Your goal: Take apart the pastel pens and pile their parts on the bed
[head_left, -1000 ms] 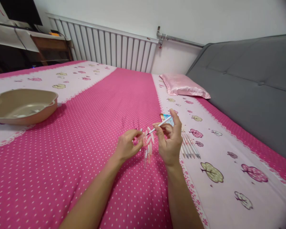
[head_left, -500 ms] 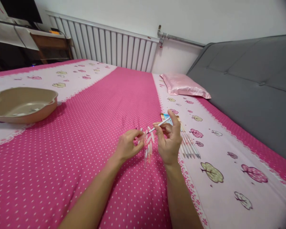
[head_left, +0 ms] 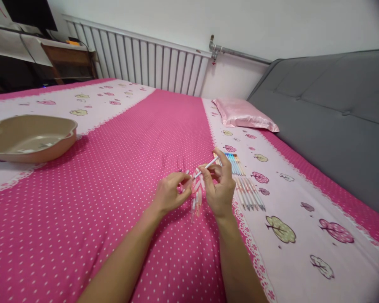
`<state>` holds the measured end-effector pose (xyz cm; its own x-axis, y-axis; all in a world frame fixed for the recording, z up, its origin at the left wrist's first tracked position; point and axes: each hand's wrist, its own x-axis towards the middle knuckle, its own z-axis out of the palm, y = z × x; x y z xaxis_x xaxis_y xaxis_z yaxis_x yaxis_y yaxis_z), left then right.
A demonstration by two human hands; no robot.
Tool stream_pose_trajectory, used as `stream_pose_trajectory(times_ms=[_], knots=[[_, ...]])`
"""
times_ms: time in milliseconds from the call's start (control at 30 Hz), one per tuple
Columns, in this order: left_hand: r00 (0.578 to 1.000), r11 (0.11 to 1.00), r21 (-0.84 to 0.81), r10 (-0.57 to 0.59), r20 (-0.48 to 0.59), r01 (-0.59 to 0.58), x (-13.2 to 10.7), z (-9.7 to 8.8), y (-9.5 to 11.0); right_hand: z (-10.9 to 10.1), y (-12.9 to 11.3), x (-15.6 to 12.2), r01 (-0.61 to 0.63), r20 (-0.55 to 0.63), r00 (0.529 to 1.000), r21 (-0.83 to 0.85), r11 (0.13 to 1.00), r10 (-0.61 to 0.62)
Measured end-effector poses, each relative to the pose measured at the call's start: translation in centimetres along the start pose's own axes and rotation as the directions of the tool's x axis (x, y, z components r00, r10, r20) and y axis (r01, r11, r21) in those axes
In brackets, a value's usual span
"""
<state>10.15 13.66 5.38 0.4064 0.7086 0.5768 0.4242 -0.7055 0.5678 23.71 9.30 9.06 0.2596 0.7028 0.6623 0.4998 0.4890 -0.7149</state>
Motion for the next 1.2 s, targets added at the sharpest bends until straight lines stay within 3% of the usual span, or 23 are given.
stream_pose_trajectory(times_ms=[300, 567, 833, 967, 1033, 1100, 1200], knots=[[1.0, 1.0, -0.009, 0.024, -0.01, -0.024, 0.0, 0.1, -0.3, 0.1, 0.3, 0.0, 0.038, -0.019, 0.999, 0.014, 0.999, -0.038], [1.0, 0.997, -0.077, -0.002, -0.008, 0.001, 0.1, 0.0, 0.0, 0.2, 0.2, 0.0, 0.014, 0.033, 0.999, -0.003, 1.0, -0.013], [0.993, 0.976, -0.187, -0.119, -0.014, 0.114, 0.5, -0.5, 0.7, 0.6, 0.8, -0.1, -0.015, 0.294, 0.954, -0.123, 0.992, 0.051], [0.975, 0.953, -0.212, -0.224, -0.003, 0.219, 0.6, -0.7, 0.2, -0.1, 1.0, 0.3, -0.154, 0.192, 0.966, -0.104, 0.983, 0.171], [0.958, 0.935, -0.225, -0.287, -0.027, 0.274, 0.6, -0.8, -0.1, -0.9, 1.6, 0.5, -0.285, 0.095, 0.947, -0.195, 0.939, 0.307], [0.939, 0.918, -0.243, -0.337, -0.064, 0.312, 0.7, -0.9, -0.4, -1.6, 2.5, 0.6, -0.392, 0.055, 0.894, -0.388, 0.834, 0.446], [0.917, 0.898, -0.265, -0.386, -0.096, 0.351, 0.7, -0.9, -0.7, -2.0, 4.3, 0.3, -0.406, 0.082, 0.8, -0.654, 0.638, 0.594]])
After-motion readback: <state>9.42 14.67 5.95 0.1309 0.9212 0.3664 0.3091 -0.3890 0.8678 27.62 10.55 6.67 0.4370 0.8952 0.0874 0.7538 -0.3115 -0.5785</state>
